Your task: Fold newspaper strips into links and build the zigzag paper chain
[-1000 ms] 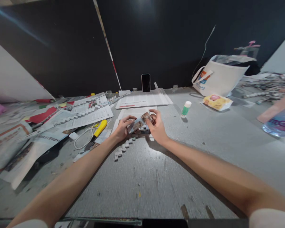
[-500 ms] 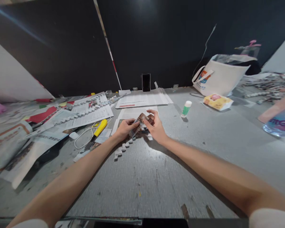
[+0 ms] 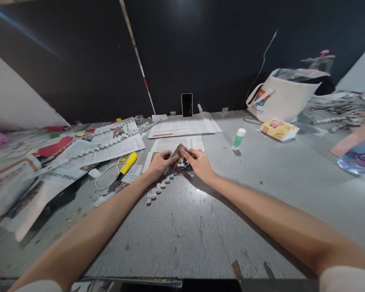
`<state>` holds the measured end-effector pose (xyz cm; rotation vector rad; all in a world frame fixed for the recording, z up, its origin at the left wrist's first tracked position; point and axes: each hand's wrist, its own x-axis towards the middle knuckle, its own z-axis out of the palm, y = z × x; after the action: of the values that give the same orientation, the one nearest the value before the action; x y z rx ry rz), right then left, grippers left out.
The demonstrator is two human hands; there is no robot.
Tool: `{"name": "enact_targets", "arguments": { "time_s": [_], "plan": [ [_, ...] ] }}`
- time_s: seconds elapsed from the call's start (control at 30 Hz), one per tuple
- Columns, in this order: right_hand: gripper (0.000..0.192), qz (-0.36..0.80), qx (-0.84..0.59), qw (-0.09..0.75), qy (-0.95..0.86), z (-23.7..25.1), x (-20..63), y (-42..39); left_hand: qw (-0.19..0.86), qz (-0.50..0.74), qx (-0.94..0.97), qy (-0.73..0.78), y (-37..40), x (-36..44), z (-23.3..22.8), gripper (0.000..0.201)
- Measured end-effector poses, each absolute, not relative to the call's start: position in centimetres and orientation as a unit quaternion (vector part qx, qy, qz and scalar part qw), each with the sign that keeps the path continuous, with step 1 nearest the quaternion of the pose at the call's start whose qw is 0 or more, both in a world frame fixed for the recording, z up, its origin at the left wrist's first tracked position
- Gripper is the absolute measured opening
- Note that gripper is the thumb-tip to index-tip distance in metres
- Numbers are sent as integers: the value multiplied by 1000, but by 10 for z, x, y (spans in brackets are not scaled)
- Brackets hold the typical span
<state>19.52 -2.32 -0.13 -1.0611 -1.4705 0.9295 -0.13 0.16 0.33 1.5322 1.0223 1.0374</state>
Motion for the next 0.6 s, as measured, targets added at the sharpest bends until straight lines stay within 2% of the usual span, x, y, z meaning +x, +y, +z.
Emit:
{"name": "enact_targets", "arguments": {
  "time_s": [0.37, 0.6],
  "plan": [
    [57, 377, -440, 524, -624, 0, 195, -23, 497, 441, 620, 418, 3, 0, 1, 49],
    [54, 366, -447, 522, -627, 0, 195, -22, 533, 467, 567, 420, 12, 1, -10, 58]
  ]
}}
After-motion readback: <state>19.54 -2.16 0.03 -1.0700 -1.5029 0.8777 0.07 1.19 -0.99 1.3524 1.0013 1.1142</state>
